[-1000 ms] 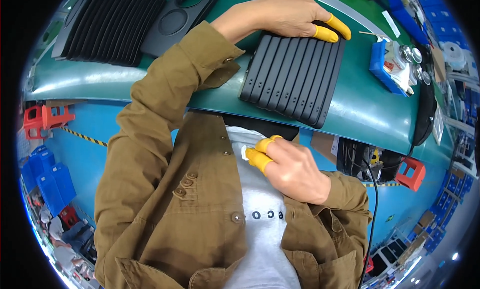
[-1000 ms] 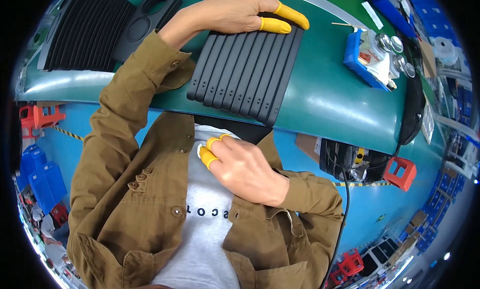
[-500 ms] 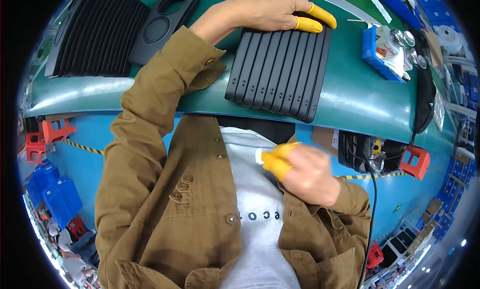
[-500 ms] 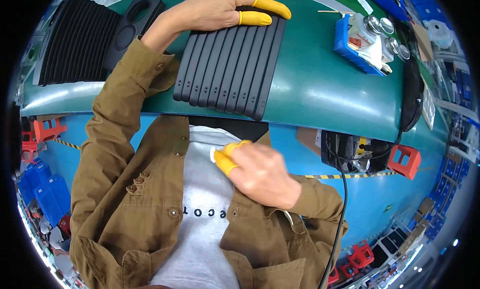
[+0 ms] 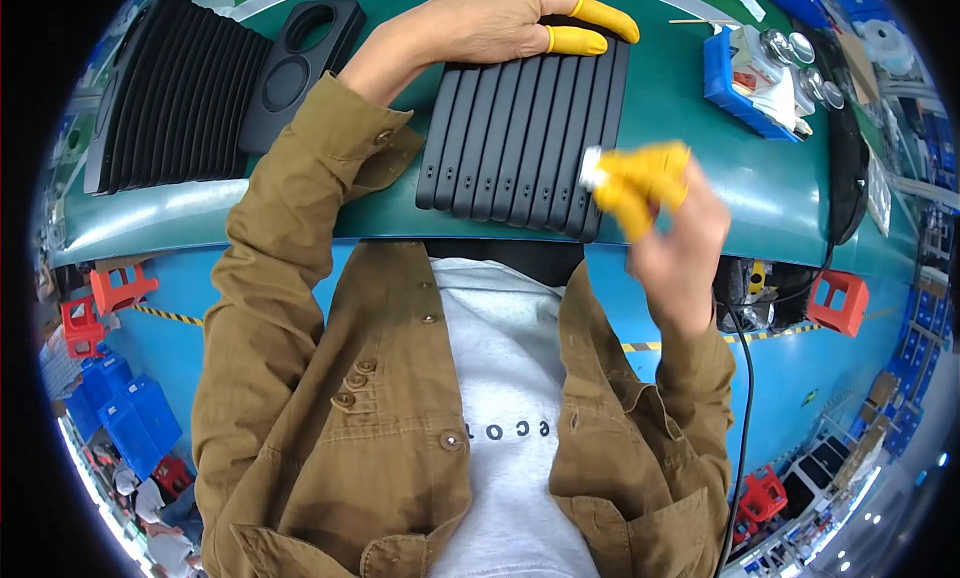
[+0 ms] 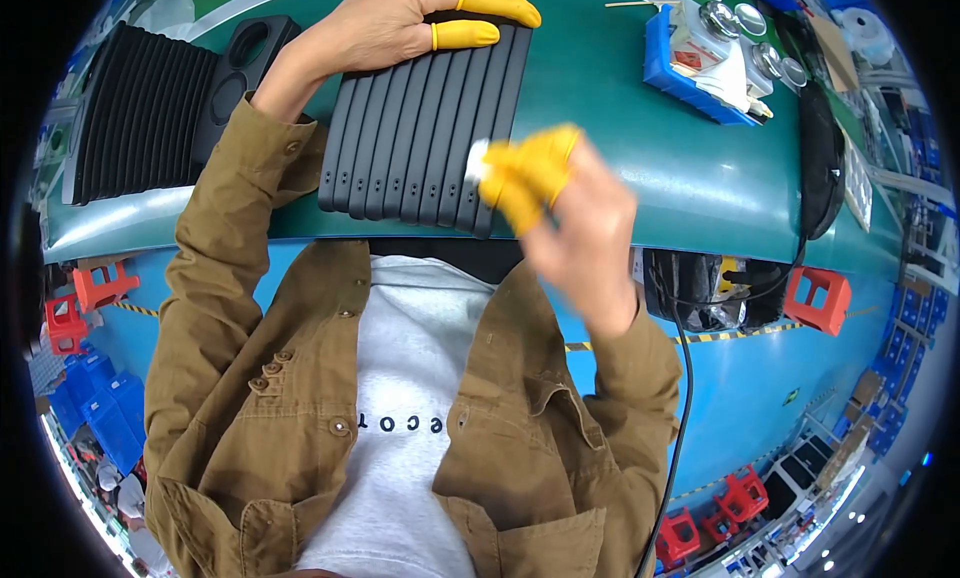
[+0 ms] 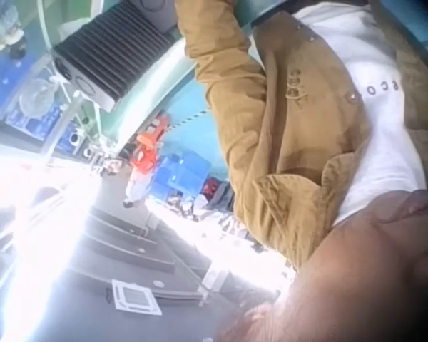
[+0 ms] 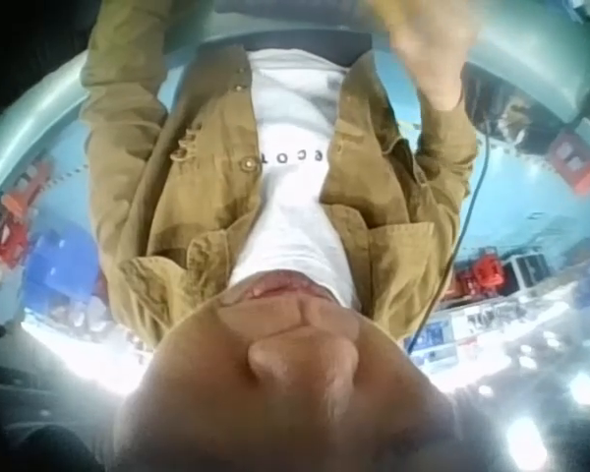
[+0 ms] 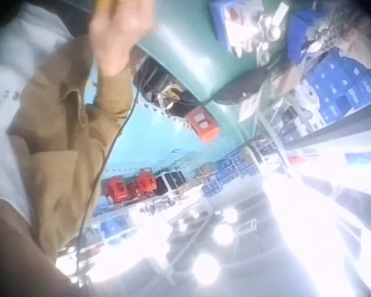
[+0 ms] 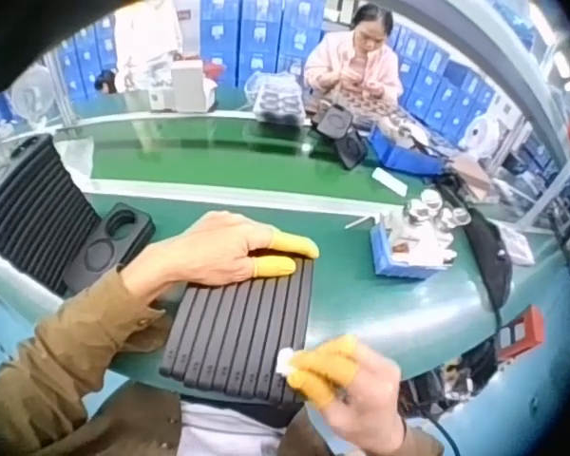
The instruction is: The person cleans plastic component housings by wiping them with a cloth.
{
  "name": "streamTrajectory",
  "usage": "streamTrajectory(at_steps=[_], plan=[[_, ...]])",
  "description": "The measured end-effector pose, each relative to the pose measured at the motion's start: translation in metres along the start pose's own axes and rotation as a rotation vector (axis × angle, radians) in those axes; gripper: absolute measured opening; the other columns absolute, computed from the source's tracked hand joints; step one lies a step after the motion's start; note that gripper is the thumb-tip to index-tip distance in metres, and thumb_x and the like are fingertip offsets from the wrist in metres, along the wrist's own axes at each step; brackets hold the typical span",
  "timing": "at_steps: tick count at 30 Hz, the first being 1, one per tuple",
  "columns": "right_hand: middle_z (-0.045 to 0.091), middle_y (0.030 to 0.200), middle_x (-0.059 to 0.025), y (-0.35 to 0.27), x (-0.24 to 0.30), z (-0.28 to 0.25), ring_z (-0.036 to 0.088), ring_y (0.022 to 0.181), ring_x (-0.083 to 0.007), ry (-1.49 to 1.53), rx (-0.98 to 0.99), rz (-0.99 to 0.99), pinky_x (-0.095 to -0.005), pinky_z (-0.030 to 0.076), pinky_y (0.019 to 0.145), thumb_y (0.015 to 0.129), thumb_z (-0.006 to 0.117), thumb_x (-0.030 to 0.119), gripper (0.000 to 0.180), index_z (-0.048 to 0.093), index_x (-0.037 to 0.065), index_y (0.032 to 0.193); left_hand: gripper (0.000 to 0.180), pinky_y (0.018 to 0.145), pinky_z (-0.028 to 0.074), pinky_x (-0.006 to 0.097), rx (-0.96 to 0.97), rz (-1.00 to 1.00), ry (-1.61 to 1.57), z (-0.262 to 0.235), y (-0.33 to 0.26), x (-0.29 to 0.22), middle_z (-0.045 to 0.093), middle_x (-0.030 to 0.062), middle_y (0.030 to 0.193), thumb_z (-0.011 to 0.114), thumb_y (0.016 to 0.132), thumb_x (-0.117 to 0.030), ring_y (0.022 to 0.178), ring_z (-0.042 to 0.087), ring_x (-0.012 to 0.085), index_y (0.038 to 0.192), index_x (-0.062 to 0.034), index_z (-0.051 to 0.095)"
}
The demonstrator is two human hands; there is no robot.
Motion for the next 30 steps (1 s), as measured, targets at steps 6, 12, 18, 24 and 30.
streamTrajectory(at_steps=[6,12,18,24,30], plan=[[0.068,0.083,-0.0086,-0.034,0.046,0.005,0.065,0.071,-0.0231,0.025,0.192,-0.133,-0.0323,0.053,0.061,0.07,0.081,0.005,0.021,0.075,0.005,0.091,0.038,0.094,0.051,0.037,-0.016,0.013,-0.016,-0.005,0.001,-0.003,0.071,0.0083,0.121,0.058,0.099,-0.043,0.108,0.068,0.0291,0.133,-0.0258,0.065],[0.068,0.088,-0.0058,0.018,-0.053,-0.005,0.057,0.072,-0.0129,0.272,-0.101,0.222,-0.0249,0.044,0.061,0.08,0.078,0.001,0.019,0.076,0.003,0.099,0.038,0.094,0.051,0.038,0.005,0.009,0.04,0.0,0.005,-0.001,0.071,0.0085,0.121,0.058,0.1,-0.041,0.109,0.068,0.0292,0.134,-0.0263,0.064],[0.066,0.089,-0.01,-0.045,-0.006,0.002,0.064,0.075,-0.0237,0.043,-0.175,0.04,-0.0321,0.052,0.065,0.072,0.082,0.003,0.027,0.079,0.008,0.099,0.038,0.094,0.051,0.038,-0.026,0.041,0.037,-0.002,0.0,-0.002,0.071,0.0083,0.12,0.058,0.1,-0.041,0.108,0.068,0.0295,0.134,-0.0269,0.064],[0.065,0.088,-0.0067,-0.094,0.018,0.043,0.063,0.069,-0.0209,-0.042,0.08,-0.133,-0.0312,0.052,0.057,0.064,0.082,0.002,0.035,0.079,0.01,0.098,0.037,0.094,0.051,0.037,-0.034,0.052,-0.006,-0.003,0.002,-0.004,0.071,0.009,0.12,0.057,0.1,-0.041,0.107,0.068,0.0295,0.134,-0.0269,0.064],[0.064,0.084,-0.0076,-0.009,0.025,0.004,0.061,0.074,-0.026,-0.085,-0.138,-0.05,-0.035,0.049,0.062,0.068,0.085,0.004,0.028,0.076,0.006,0.095,0.038,0.095,0.051,0.037,-0.029,0.024,0.018,-0.002,-0.003,0.002,0.071,0.0088,0.122,0.058,0.1,-0.042,0.11,0.067,0.0297,0.134,-0.0269,0.064]])
Point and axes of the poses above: each hand's wrist, its own y-axis towards the middle knuckle, its own z-axis out of the palm, x = y × z, the point moved 9 cm from there along y, towards the middle knuckle
